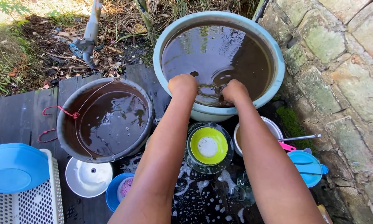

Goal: Washing various plates, bowls, and glasses in a tub of soapy water.

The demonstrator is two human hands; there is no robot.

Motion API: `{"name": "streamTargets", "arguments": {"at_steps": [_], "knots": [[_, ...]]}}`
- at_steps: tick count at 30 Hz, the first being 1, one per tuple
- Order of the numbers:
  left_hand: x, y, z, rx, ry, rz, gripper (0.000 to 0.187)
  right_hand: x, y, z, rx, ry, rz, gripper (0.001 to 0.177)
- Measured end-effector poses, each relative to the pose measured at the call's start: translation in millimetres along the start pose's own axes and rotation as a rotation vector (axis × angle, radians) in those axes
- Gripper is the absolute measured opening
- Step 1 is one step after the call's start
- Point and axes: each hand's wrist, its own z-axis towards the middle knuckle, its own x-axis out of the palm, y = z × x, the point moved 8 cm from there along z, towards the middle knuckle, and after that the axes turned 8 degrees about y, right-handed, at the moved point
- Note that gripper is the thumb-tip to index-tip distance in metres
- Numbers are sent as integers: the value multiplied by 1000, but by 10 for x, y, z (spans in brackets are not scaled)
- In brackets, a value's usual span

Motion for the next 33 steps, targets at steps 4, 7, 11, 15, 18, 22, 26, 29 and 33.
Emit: {"name": "streamTargets", "arguments": {"at_steps": [4,7,11,15,18,22,26,29,33], "knots": [[55,18,99,93,-124,62,28,-99,60,-143,15,68,195,32],[66,148,143,-10,-166,-118,36,-162,123,-374,26,-1,727,36],[-150,152,-132,64,-289,-152,46,-346,259,-568,-105,-97,817,30],[-275,144,-461,181,-400,-276,39,-517,275,-693,-427,-425,857,28],[-278,218,-542,244,-509,-432,28,-612,273,-847,-612,-570,808,29],[-443,229,-905,294,-561,-482,26,-819,340,-1123,-551,-571,792,25],[-652,253,-1293,437,-764,-560,26,-1039,416,-1427,-574,-713,676,26],[-822,302,-1581,489,-864,-561,26,-1140,471,-1537,-675,-735,735,25],[-1004,431,-1815,562,-958,-514,26,-1240,599,-1691,-706,-764,770,25]]}}
